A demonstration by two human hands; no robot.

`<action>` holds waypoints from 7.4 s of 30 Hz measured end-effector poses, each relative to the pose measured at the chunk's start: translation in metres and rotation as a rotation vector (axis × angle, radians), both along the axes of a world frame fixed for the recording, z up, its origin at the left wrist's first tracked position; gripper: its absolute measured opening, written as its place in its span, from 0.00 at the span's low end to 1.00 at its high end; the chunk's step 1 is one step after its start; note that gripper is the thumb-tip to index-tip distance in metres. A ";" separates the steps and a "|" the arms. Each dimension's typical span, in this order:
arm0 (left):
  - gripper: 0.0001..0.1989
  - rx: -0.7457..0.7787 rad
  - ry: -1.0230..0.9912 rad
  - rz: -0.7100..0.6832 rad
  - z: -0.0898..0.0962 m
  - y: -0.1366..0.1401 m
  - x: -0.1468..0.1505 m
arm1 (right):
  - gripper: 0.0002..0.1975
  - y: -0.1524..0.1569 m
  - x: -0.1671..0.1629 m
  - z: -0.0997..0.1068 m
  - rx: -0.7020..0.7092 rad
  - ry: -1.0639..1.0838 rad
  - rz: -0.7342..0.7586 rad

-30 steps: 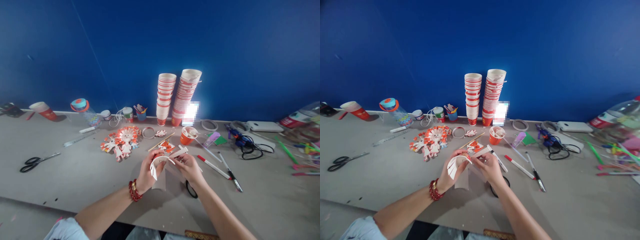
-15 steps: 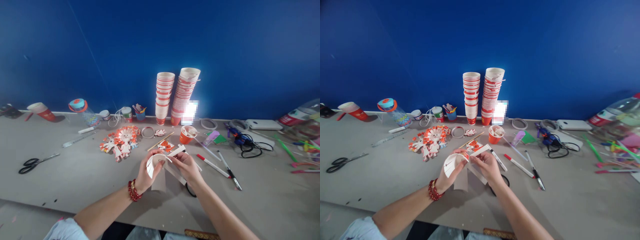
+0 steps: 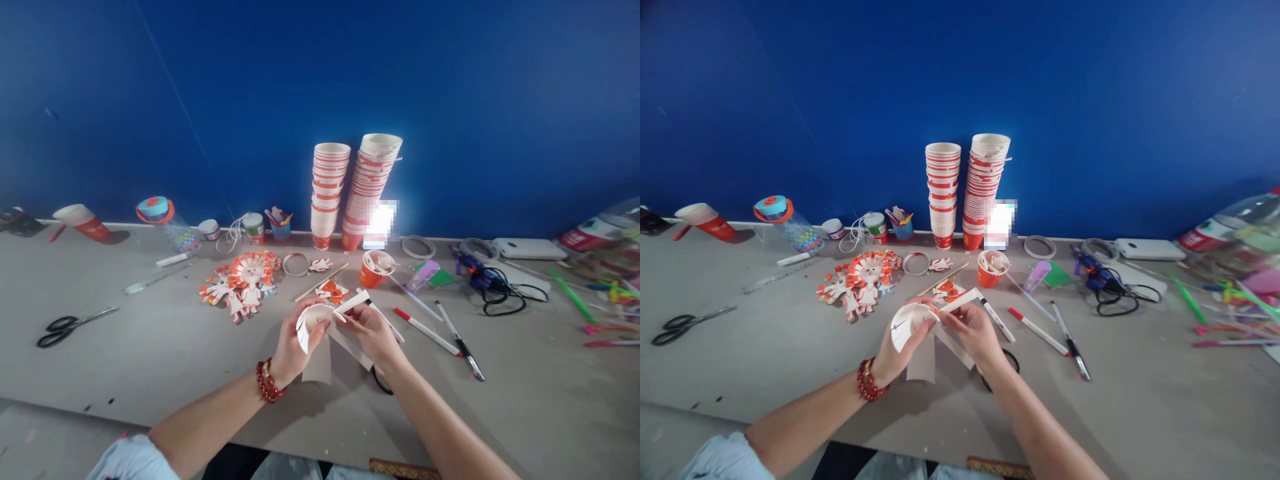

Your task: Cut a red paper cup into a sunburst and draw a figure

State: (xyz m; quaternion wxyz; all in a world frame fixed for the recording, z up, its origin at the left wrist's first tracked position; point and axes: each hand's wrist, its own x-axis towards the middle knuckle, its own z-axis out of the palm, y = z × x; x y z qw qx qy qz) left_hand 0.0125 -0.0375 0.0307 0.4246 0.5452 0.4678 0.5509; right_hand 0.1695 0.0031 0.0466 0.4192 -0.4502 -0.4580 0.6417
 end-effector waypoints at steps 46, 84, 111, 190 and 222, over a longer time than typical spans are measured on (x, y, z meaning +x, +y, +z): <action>0.14 0.056 -0.046 -0.023 -0.006 0.000 -0.002 | 0.14 0.000 0.000 -0.003 0.066 0.174 0.125; 0.16 0.051 0.002 -0.006 0.000 0.001 -0.001 | 0.19 -0.001 0.001 -0.006 -0.001 0.178 0.122; 0.12 0.179 0.106 -0.051 0.004 0.000 -0.002 | 0.07 0.004 0.011 0.002 0.649 -0.516 0.002; 0.14 0.173 0.082 -0.084 0.002 0.000 0.000 | 0.16 -0.002 0.008 0.006 0.086 -0.069 0.177; 0.13 0.133 0.055 -0.107 0.002 -0.001 0.000 | 0.15 0.002 0.010 0.002 -0.122 0.104 0.186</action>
